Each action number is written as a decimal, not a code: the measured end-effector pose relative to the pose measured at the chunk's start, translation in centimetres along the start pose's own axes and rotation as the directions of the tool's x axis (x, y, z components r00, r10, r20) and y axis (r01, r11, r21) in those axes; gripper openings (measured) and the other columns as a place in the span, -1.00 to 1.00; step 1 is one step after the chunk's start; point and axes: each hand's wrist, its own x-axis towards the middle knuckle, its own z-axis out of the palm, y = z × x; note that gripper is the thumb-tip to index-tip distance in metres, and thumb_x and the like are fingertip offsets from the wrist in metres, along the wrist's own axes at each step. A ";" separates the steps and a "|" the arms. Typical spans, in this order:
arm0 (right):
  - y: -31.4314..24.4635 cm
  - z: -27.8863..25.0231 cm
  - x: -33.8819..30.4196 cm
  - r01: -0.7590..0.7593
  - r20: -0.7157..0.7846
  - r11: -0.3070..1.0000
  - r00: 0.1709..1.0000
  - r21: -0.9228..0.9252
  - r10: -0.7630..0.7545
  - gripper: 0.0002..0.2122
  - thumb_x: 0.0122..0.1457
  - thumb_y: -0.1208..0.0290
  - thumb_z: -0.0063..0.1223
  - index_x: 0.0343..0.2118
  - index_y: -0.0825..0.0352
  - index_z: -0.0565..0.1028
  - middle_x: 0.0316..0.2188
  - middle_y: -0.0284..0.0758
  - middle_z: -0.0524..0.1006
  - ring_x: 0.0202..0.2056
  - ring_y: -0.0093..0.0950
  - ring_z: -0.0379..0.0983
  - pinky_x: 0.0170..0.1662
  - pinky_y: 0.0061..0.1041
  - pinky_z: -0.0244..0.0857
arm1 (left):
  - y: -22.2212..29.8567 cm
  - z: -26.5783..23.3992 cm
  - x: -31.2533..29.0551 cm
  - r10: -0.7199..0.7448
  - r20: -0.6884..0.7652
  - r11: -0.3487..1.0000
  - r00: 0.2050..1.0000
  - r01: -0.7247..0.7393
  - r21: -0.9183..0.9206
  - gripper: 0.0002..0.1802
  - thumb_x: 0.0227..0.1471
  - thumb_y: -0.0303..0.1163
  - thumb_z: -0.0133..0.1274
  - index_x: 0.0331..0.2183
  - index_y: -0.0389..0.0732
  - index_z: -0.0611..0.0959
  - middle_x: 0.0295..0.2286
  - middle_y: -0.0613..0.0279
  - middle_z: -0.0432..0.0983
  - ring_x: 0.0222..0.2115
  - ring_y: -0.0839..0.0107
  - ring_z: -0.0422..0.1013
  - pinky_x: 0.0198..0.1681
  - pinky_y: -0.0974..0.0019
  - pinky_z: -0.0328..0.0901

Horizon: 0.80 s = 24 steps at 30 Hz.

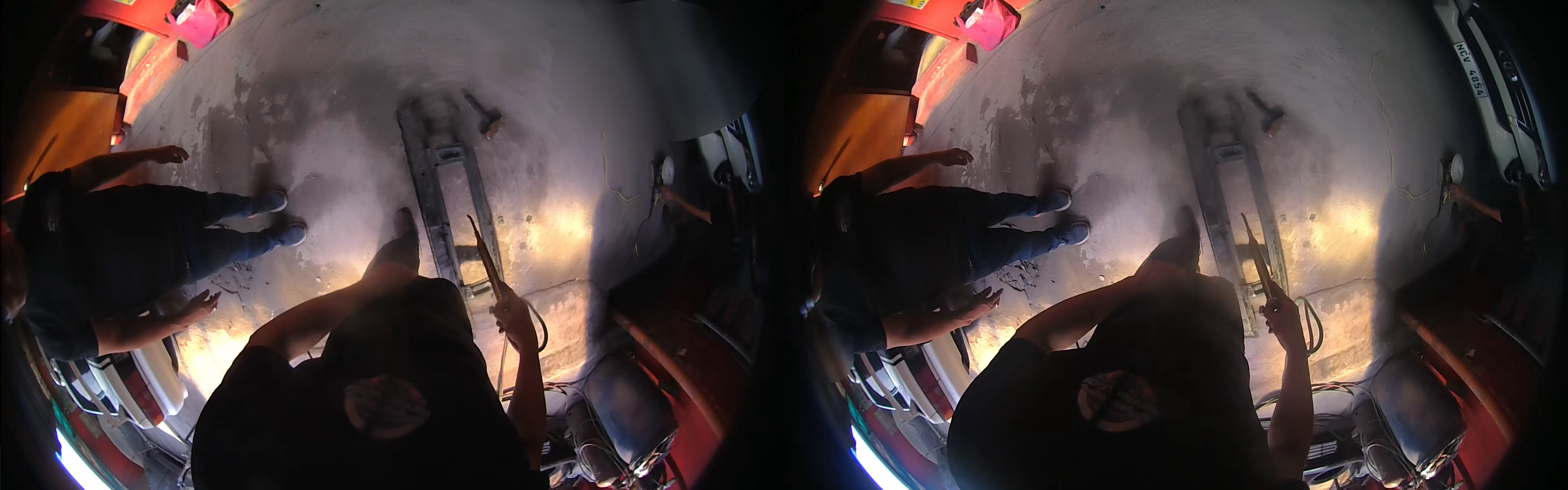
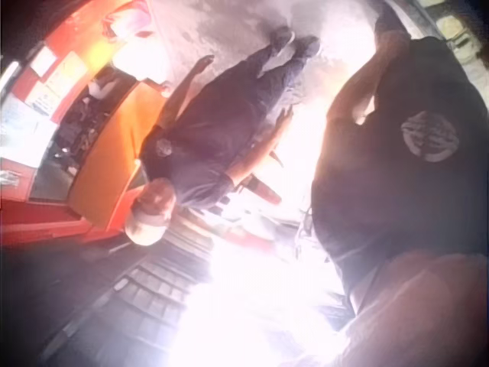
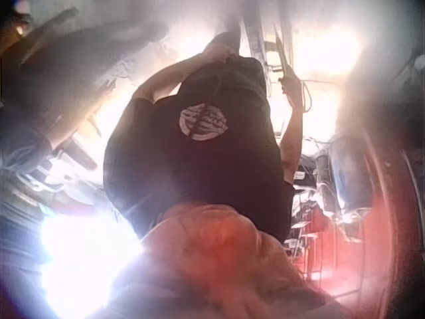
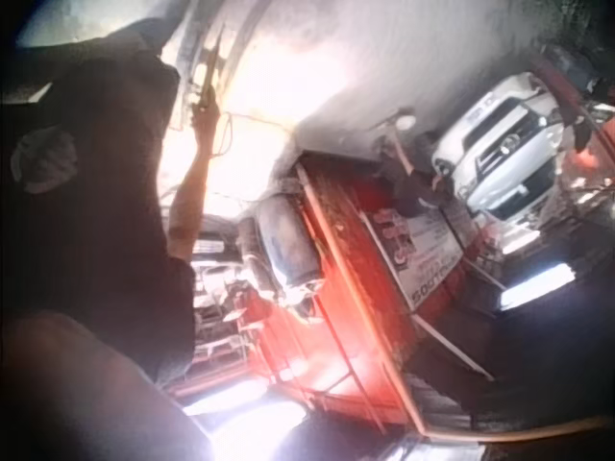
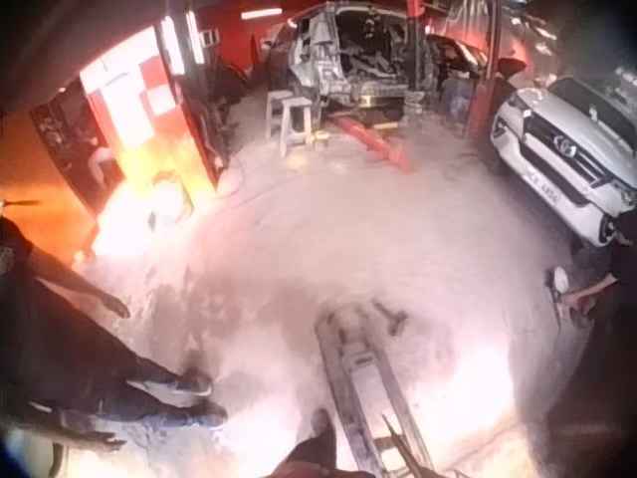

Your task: The person removes a long metal frame from a vehicle, places it on the floor, and then uses a welding torch to heat and weld sections of the frame. The person adjusts the torch and repositions the frame during the process.

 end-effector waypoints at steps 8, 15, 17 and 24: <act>17.0 3.9 -9.9 0.062 -0.289 0.991 0.953 -0.116 -0.094 -0.41 0.07 0.61 0.08 0.23 0.14 0.35 -0.51 -0.52 0.40 -0.62 -0.76 0.23 -0.62 -0.68 0.12 | 4.1 -1.7 0.1 -0.029 0.265 0.981 0.964 -0.023 0.191 -0.69 -0.16 -0.38 0.12 -0.27 -0.20 0.63 -0.32 0.02 0.58 -0.17 0.03 0.48 -0.09 0.02 0.34; 37.9 12.7 -28.5 -0.402 -0.816 0.849 0.320 0.344 0.482 -0.43 0.05 0.64 0.05 0.17 0.17 0.32 -0.56 -0.35 0.45 -0.72 -0.57 0.32 -0.74 -0.53 0.22 | 7.6 -2.2 -3.3 -0.018 0.367 0.951 0.930 -0.097 0.293 -0.68 -0.20 -0.39 0.10 -0.27 -0.19 0.65 -0.35 0.00 0.59 -0.22 0.00 0.50 -0.11 -0.01 0.35; 43.4 18.8 -30.0 -0.409 -0.694 0.650 0.052 0.641 0.718 -0.54 0.07 0.63 0.04 0.08 0.19 0.37 -0.52 -0.33 0.48 -0.72 -0.50 0.36 -0.75 -0.50 0.26 | 8.4 -2.3 -4.2 -0.020 0.387 0.947 0.922 -0.107 0.304 -0.69 -0.15 -0.35 0.09 -0.26 -0.15 0.67 -0.34 0.03 0.60 -0.23 0.01 0.51 -0.12 0.00 0.35; 41.9 42.9 -28.5 0.179 -0.096 0.005 0.503 0.984 0.859 -0.90 0.19 0.55 -0.07 -0.31 0.31 0.51 -0.68 -0.22 0.48 -0.70 -0.41 0.43 -0.67 -0.43 0.29 | 9.9 -3.7 -5.3 -0.032 0.469 0.957 0.883 -0.108 0.269 -0.73 -0.03 -0.20 0.05 -0.28 -0.06 0.69 -0.28 0.05 0.61 -0.23 0.05 0.52 -0.16 0.00 0.36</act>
